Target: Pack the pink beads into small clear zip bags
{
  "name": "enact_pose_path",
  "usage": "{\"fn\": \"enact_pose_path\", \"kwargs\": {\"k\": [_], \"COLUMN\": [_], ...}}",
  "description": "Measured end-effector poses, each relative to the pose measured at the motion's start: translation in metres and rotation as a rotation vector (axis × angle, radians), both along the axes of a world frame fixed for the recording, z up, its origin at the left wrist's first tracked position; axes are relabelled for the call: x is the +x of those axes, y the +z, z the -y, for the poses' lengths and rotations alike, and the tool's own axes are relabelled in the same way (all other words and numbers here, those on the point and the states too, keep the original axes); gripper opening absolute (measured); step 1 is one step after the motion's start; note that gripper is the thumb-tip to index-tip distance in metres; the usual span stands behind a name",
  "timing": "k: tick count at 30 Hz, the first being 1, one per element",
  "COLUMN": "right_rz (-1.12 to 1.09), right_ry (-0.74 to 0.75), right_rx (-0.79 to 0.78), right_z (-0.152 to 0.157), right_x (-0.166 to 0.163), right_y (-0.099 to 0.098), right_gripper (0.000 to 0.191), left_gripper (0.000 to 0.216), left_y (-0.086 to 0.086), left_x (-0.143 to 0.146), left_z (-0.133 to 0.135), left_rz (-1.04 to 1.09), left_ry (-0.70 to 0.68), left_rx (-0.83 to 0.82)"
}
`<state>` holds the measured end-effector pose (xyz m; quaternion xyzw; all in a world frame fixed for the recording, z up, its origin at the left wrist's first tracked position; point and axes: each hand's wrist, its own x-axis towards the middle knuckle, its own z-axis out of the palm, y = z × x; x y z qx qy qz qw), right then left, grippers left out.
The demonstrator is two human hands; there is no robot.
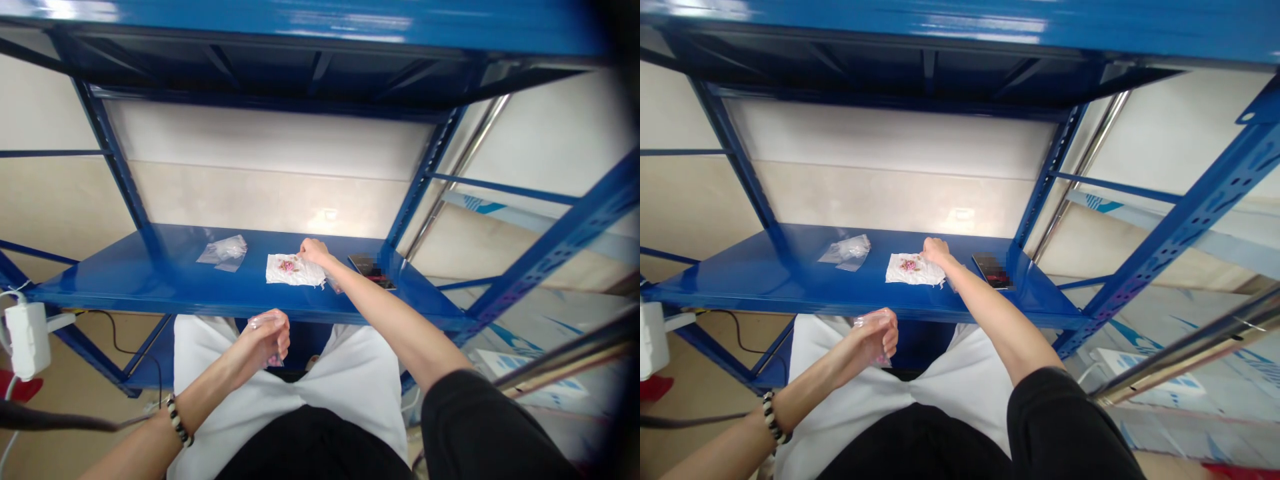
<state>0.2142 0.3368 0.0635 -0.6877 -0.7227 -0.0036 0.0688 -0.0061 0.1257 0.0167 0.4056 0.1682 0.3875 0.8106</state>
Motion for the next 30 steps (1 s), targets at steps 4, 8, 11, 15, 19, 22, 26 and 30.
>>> {"fn": "enact_pose_path", "kwargs": {"k": [4,8,11,15,19,22,26,30], "right_rz": [0.045,0.093,0.118,0.127,0.004,-0.153,-0.316,-0.314], "right_ry": [0.030,0.064,0.089,0.177,0.346,0.482,0.578,0.508], "right_rx": [-0.018,0.015,0.089,0.248,0.225,0.159,0.165,0.189], "right_z": [0.000,-0.004,-0.002,0.012,0.028,0.037,0.048,0.061], "right_x": [-0.001,-0.002,-0.003,-0.005,-0.004,-0.002,-0.006,-0.016], "right_y": [0.008,0.013,0.010,0.004,-0.001,-0.006,-0.012,-0.013], "right_gripper": [0.010,0.015,0.027,0.044,0.018,0.010,0.008,0.007], "left_gripper": [0.016,0.016,0.017,0.018,0.020,0.020,0.024,0.030], "left_y": [-0.001,-0.004,-0.003,0.002,0.007,0.009,0.006,0.005], "left_x": [0.004,0.003,0.001,0.000,-0.002,-0.003,-0.001,0.002], "left_z": [-0.003,-0.007,-0.007,-0.004,-0.002,0.002,0.005,0.002], "left_rz": [-0.007,-0.013,-0.033,0.000,-0.011,-0.051,-0.084,-0.012], "left_ry": [-0.046,-0.042,-0.023,-0.007,-0.007,-0.016,-0.019,0.033], "left_rx": [0.006,-0.010,-0.017,0.010,0.028,0.038,0.068,-0.025]}}
